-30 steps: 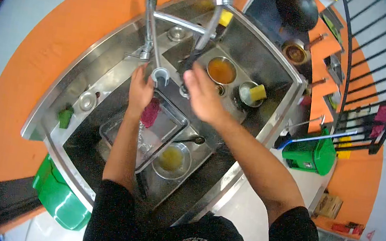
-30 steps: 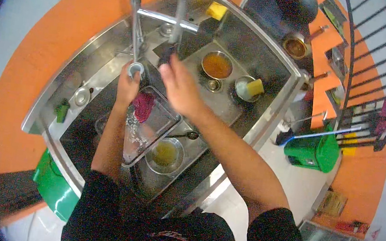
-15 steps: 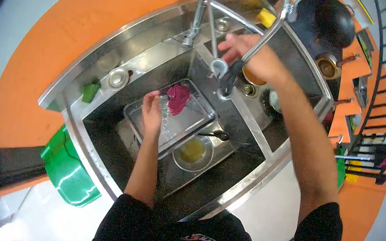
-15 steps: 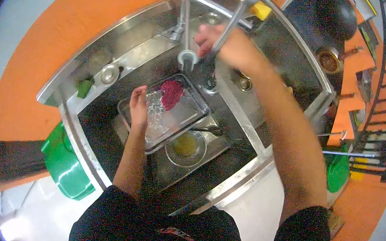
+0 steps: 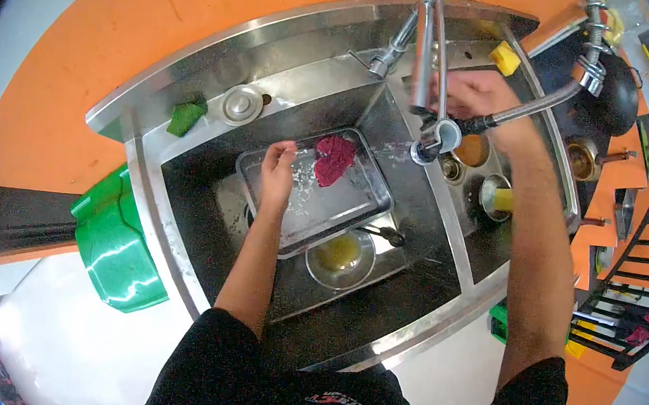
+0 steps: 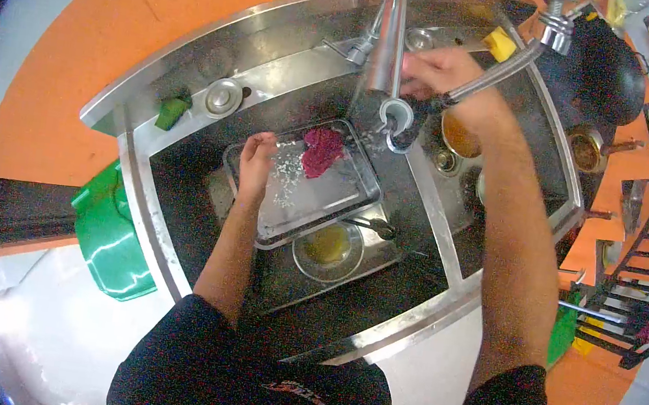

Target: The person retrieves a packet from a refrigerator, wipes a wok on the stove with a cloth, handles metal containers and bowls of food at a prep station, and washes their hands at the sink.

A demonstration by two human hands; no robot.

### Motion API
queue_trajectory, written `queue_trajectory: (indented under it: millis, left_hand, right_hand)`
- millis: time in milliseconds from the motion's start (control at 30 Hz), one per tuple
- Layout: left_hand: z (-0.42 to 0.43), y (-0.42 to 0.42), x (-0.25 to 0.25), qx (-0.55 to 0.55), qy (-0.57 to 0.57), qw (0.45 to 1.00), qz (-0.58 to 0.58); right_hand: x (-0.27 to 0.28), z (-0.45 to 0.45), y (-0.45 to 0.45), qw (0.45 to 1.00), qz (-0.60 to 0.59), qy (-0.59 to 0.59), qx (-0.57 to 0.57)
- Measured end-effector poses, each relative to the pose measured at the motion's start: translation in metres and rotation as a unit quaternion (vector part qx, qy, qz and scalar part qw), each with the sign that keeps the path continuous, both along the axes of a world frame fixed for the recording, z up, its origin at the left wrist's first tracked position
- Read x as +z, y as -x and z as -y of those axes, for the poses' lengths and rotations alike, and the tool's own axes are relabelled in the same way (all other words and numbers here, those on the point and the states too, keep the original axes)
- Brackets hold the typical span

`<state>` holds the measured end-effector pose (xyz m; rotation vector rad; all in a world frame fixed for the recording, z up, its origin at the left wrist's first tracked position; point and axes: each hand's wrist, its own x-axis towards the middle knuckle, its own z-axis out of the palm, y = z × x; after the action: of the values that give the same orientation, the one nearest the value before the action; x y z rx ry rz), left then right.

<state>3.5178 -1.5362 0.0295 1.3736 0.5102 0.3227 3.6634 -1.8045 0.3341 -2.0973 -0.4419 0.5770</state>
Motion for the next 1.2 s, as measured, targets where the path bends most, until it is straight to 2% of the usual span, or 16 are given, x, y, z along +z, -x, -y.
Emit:
queue_trajectory:
  millis: [133, 200, 333, 400, 500, 567, 633, 700, 733, 767, 800, 967, 1067, 1100, 1133, 1200]
  left_hand:
    - [0.014, -0.038, 0.023, -0.068, 0.056, 0.995, -0.051]
    - [0.017, -0.063, 0.021, -0.117, 0.139, 0.983, -0.038]
    - [0.035, -0.096, 0.025, -0.121, 0.191, 0.973, -0.036]
    - [0.045, -0.107, 0.03, -0.175, 0.208, 0.961, -0.053]
    - [0.062, -0.117, 0.041, -0.228, 0.321, 0.919, -0.03]
    - [0.075, -0.123, 0.044, -0.243, 0.369, 0.897, -0.013]
    - [0.082, -0.127, 0.051, -0.265, 0.431, 0.863, 0.017]
    - [0.094, -0.132, 0.043, -0.243, 0.526, 0.814, 0.044]
    - [0.098, -0.131, 0.04, -0.219, 0.618, 0.752, 0.069]
    - [0.099, -0.12, 0.062, -0.243, 0.616, 0.743, 0.1]
    - [0.101, -0.117, 0.069, -0.234, 0.64, 0.728, 0.083]
    - [0.11, -0.108, 0.102, -0.252, 0.698, 0.642, 0.19]
    - [0.138, -0.079, 0.114, -0.243, 0.693, 0.656, 0.172]
    - [0.14, -0.06, 0.128, -0.239, 0.694, 0.658, 0.17]
    - [0.139, -0.04, 0.149, -0.249, 0.673, 0.694, 0.061]
    - [0.14, -0.034, 0.151, -0.255, 0.647, 0.717, -0.047]
  right_hand:
    - [-0.039, -0.001, -0.01, 0.974, -0.142, -0.178, -0.021]
    - [-0.065, 0.014, -0.004, 0.915, -0.045, -0.341, -0.21]
    - [-0.11, 0.034, 0.074, 0.703, 0.128, -0.37, -0.594]
    - [-0.146, 0.028, 0.138, 0.776, 0.15, -0.326, -0.519]
    - [-0.198, -0.01, 0.192, 0.918, -0.018, -0.221, -0.328]
    - [-0.189, -0.048, 0.16, 0.919, -0.088, -0.284, -0.261]
    - [-0.198, -0.074, 0.104, 0.841, -0.135, -0.44, -0.283]
    - [-0.196, -0.085, 0.04, 0.658, -0.299, -0.606, -0.332]
    - [-0.209, -0.078, 0.011, 0.551, -0.39, -0.704, -0.221]
    - [-0.21, -0.079, -0.006, 0.481, -0.403, -0.746, -0.224]
    - [-0.19, -0.086, -0.014, 0.481, -0.378, -0.754, -0.242]
    - [-0.18, -0.094, -0.043, 0.494, -0.5, -0.701, 0.119]
    - [-0.166, -0.104, -0.048, 0.44, -0.566, -0.689, 0.106]
    - [-0.154, -0.106, -0.046, 0.462, -0.568, -0.678, 0.059]
    - [-0.15, -0.108, -0.043, 0.461, -0.571, -0.677, 0.058]
    - [-0.146, -0.113, -0.034, 0.436, -0.579, -0.652, 0.222]
